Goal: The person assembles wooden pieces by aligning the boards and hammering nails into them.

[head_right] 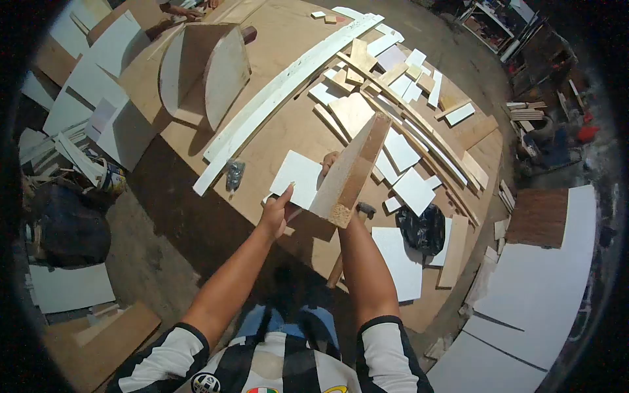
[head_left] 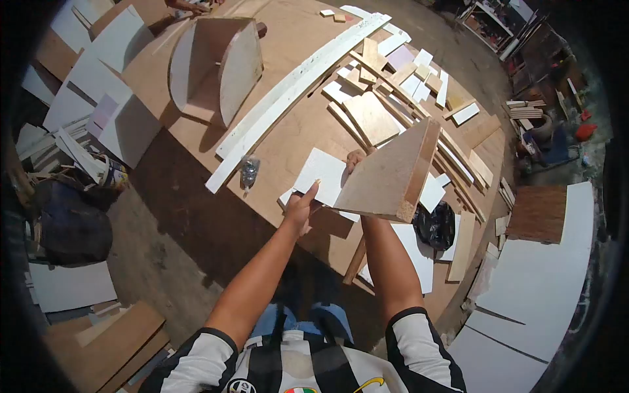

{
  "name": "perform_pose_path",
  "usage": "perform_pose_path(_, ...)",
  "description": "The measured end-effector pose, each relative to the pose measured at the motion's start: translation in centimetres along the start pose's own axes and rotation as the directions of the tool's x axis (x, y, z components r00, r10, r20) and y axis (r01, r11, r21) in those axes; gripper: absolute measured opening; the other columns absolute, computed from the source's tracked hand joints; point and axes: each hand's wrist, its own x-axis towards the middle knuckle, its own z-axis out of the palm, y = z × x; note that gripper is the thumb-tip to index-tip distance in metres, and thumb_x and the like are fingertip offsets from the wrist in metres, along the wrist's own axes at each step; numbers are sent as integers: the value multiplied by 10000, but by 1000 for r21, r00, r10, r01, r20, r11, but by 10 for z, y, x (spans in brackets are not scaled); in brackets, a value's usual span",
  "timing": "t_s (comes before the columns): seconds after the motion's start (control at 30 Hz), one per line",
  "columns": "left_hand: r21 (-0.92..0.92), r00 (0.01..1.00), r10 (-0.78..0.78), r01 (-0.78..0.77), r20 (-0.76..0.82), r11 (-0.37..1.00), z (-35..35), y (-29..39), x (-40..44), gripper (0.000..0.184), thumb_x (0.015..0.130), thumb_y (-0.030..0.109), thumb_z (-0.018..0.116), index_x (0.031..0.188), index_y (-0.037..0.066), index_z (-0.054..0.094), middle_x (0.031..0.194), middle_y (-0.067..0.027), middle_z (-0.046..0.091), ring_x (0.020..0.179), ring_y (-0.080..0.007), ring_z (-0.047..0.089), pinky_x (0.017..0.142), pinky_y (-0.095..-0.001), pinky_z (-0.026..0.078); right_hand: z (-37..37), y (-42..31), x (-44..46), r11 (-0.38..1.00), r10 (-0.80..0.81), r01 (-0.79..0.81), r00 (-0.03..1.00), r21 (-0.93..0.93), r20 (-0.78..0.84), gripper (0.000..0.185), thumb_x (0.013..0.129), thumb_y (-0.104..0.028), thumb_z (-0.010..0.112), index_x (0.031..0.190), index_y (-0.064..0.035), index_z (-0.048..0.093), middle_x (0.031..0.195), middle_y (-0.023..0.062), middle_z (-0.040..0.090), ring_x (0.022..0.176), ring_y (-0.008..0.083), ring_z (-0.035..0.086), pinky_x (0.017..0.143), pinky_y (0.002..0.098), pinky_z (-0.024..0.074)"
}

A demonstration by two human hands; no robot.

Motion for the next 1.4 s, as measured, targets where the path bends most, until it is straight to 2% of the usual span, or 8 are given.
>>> perform_pose_path(0.2, -60, 996, 44, -48, -78, 997, 6, -2, 52, 391, 1011, 289, 704, 1323, 67, 628, 1231, -44, 692, 1068, -180, 665, 911, -356, 533, -32, 18, 64, 931, 301, -288, 953, 223, -28, 515, 1117, -474, 399, 802, -85, 517, 653, 22, 499, 574, 133, 537, 512, 255, 505)
perform_pose_path(0.27, -122, 997, 42, -51, -70, 991, 5, -1, 63, 401, 1017, 287, 694, 1337, 58, 615, 1236, -52, 689, 1078, -193, 665, 927, -373, 535, -34, 30, 88, 972, 83, -98, 994, -215, -75, 472, 1031, -474, 562, 822, -51, 556, 655, 53, 544, 531, 171, 568, 488, 295, 522)
perform_pose_path(0.5, -211, 997, 66, -71, -31, 975, -27, -10, 104, 474, 1041, 314, 653, 1388, 3, 566, 1221, -107, 689, 1043, -220, 688, 897, -383, 577, -16, 32, 113, 869, 252, -305, 950, -390, -183, 599, 1109, -443, 386, 1097, 58, 714, 987, 109, 725, 904, 164, 661, 857, 330, 508)
perform_pose_path(0.53, 273, 984, 142, -108, -106, 956, -9, 9, 92, 469, 1036, 322, 660, 1361, -7, 587, 1165, -100, 706, 978, -215, 702, 846, -373, 585, -12, 28, 113, 873, 211, -282, 954, -397, -213, 614, 1110, -454, 381, 1083, 60, 715, 976, 111, 724, 908, 165, 658, 859, 329, 507)
perform_pose_path(0.73, 464, 893, 450, -406, 17, 788, -15, -9, 96, 416, 1042, 332, 649, 1282, -8, 641, 1049, -73, 736, 841, -184, 719, 725, -353, 590, -46, 43, 109, 779, 141, -249, 964, -576, -226, 575, 1103, -458, 420, 1157, 52, 679, 1064, 162, 708, 1001, 217, 654, 933, 351, 495)
perform_pose_path(0.83, 215, 975, 120, -79, -187, 973, -20, -16, 98, 506, 1048, 424, 562, 1289, -15, 628, 1003, -114, 731, 880, -213, 696, 790, -327, 541, -61, 53, 77, 779, -22, -117, 977, -617, -213, 441, 1076, -355, 515, 1272, 22, 636, 1148, 193, 679, 1064, 264, 636, 965, 363, 492)
perform_pose_path(0.93, 516, 863, 504, -418, -30, 747, -8, -15, 92, 398, 1075, 334, 539, 1168, -22, 688, 1061, -112, 723, 952, -186, 692, 828, -320, 557, -51, 45, 11, 616, -192, -177, 911, -768, -364, 337, 994, -239, 652, 1208, 21, 638, 1085, 170, 676, 1032, 284, 644, 937, 381, 500)
perform_pose_path(1.4, 56, 980, 71, -62, -186, 996, -13, 34, 66, 436, 962, 281, 738, 1257, 5, 575, 981, -132, 717, 770, -263, 748, 664, -364, 592, 1, 139, -128, -368, 74, -76, 991, -927, -111, 714, 759, -218, 784, 1358, 97, 559, 1427, 245, 474, 1376, 385, 409, 1145, 487, 318)
